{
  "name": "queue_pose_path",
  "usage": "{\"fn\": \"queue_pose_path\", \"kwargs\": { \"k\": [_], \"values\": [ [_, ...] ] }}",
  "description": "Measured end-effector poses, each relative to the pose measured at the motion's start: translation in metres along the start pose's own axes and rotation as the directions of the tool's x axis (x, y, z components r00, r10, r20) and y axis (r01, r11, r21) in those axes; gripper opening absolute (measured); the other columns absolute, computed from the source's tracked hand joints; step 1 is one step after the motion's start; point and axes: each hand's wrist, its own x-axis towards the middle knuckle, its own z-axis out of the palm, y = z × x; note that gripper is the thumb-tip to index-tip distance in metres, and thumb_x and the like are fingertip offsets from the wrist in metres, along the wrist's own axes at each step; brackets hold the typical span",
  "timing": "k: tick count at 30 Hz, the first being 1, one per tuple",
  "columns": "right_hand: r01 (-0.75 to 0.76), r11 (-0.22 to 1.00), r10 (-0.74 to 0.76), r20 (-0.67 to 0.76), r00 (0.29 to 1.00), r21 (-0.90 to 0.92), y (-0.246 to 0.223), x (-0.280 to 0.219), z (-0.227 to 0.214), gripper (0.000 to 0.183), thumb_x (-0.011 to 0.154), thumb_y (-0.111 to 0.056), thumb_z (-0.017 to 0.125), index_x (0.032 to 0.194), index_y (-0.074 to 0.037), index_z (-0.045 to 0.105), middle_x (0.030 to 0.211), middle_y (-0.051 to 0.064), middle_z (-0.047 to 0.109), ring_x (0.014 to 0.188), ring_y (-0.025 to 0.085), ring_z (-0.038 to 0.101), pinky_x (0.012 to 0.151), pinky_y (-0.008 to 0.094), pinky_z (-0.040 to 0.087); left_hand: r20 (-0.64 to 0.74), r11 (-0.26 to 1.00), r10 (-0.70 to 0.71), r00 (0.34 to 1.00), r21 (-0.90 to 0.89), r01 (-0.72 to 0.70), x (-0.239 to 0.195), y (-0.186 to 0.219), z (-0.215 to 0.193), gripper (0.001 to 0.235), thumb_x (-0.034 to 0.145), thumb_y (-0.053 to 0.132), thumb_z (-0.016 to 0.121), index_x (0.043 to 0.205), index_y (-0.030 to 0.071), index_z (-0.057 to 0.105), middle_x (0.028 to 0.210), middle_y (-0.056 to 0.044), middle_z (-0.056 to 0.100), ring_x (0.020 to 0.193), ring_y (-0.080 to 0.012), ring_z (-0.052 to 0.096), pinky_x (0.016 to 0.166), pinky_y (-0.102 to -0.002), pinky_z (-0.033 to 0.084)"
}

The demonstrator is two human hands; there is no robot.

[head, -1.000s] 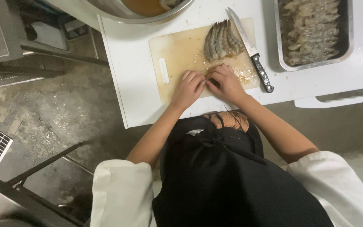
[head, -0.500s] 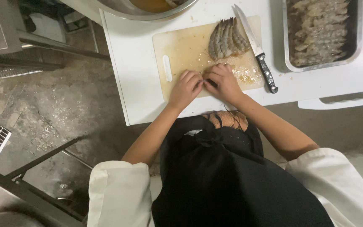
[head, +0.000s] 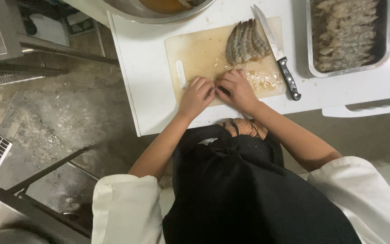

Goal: The person prepares shrimp by using a knife to make a shallow cut along the back, removing the vein by hand, and placing the cleaned shrimp into a metal tray.

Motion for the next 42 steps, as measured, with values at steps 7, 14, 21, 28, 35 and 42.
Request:
{"fn": "queue_pose_path", "kwargs": {
  "k": [7,14,21,28,35,42],
  "values": [
    [0.011,0.999,-0.01,0.003,1.0,-0.032,0.002,-0.001,0.004,0.018,0.084,-0.015,0.079,0.099,-0.008,0.072,0.109,0.002,0.069,0.109,0.022,0.058,0.096,0.038,0.04,-0.012,1.0,0.01,1.0,0.011,-0.009,-0.001,0.0,0.002,0.014,0.087,0.008,0.073,0.097,0.004,0.063,0.105,-0.008,0.064,0.105,-0.0284,0.059,0.096,-0.04,0.05],
    [-0.029,0.975,0.022,0.034,0.999,0.218,0.008,-0.003,-0.021,0.022,0.089,-0.014,0.077,0.106,-0.003,0.068,0.114,0.01,0.065,0.111,0.026,0.059,0.099,0.039,0.049,-0.033,0.996,-0.015,0.999,-0.083,0.012,0.003,0.009,-0.002,0.021,0.086,0.012,0.072,0.104,0.003,0.065,0.107,-0.01,0.061,0.107,-0.0307,0.055,0.098,-0.043,0.046],
    [-0.036,0.996,0.034,0.022,0.999,0.077,0.014,-0.013,-0.01,0.018,0.085,-0.01,0.079,0.099,-0.005,0.07,0.11,0.007,0.068,0.106,0.027,0.059,0.097,0.04,0.047,-0.032,0.998,0.018,0.999,0.059,-0.016,0.006,0.006,0.016,0.011,0.088,0.015,0.073,0.094,0.01,0.065,0.103,-0.003,0.065,0.106,-0.0235,0.059,0.098,-0.042,0.04],
    [-0.015,1.0,0.015,0.002,1.0,0.019,0.011,-0.014,-0.008,0.02,0.082,-0.01,0.08,0.099,-0.006,0.07,0.108,0.007,0.067,0.106,0.028,0.058,0.095,0.04,0.045,-0.03,0.997,0.036,0.999,0.076,-0.033,0.003,0.007,0.019,0.014,0.086,0.015,0.073,0.095,0.009,0.064,0.105,-0.003,0.065,0.107,-0.0241,0.059,0.1,-0.042,0.042],
    [-0.016,0.987,0.01,0.038,0.999,0.159,0.018,-0.016,-0.035,0.025,0.083,-0.009,0.079,0.106,-0.002,0.07,0.114,0.01,0.065,0.109,0.031,0.057,0.097,0.04,0.048,-0.027,0.994,0.003,1.0,0.109,0.0,0.009,0.026,0.017,0.025,0.081,0.021,0.074,0.101,0.008,0.068,0.104,-0.006,0.064,0.107,-0.0266,0.056,0.094,-0.044,0.037],
    [-0.089,0.99,0.084,0.049,0.995,0.113,0.019,-0.021,-0.029,0.018,0.087,-0.008,0.079,0.102,-0.004,0.071,0.111,0.008,0.067,0.107,0.029,0.059,0.097,0.038,0.05,0.003,0.987,-0.014,1.0,0.162,0.013,0.012,0.021,0.028,0.015,0.09,0.023,0.073,0.101,0.014,0.068,0.111,0.001,0.065,0.115,-0.0215,0.057,0.103,-0.043,0.038]
  ]
}}
